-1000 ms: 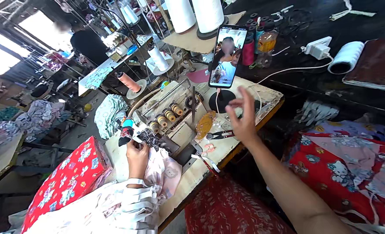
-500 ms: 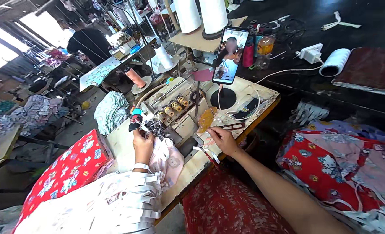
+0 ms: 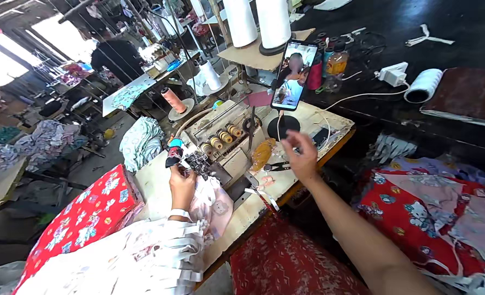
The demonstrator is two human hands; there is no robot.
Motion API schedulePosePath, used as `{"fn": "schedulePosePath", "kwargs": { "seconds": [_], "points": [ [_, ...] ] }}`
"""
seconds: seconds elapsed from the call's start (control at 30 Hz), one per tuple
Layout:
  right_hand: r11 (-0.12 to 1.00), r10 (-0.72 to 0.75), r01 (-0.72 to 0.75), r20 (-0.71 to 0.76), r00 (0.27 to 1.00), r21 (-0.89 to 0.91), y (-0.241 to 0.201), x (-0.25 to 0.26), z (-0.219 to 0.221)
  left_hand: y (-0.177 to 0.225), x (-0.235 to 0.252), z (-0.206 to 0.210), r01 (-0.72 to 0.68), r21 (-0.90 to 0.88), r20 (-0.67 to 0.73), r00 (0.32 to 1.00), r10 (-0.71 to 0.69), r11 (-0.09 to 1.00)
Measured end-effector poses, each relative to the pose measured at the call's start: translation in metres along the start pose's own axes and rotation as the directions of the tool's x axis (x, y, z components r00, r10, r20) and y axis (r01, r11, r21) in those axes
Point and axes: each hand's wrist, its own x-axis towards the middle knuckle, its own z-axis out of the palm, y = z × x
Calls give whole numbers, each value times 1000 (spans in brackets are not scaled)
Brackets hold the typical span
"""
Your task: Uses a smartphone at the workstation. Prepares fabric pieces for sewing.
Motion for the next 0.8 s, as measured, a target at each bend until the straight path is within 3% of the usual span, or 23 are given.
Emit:
{"fn": "schedulePosePath", "kwargs": {
  "seconds": [0.17, 0.3, 0.43, 0.8],
  "points": [
    [994, 56, -65, -99, 994, -91, 11, 87, -20, 2, -1, 0, -19, 14, -19, 1000, 20, 1000],
    [974, 120, -122, -19, 993, -191, 16, 125, -22, -2, -1, 1, -14, 16, -31, 999, 15, 1000],
    [972, 181, -172, 43, 983, -162, 15, 140, -18, -1, -1, 2, -5, -3, -30, 1000, 5, 1000],
    [986, 102, -95, 49, 994, -140, 25, 143, -10, -1, -2, 2, -9, -10, -34, 999, 9, 1000]
  ]
}}
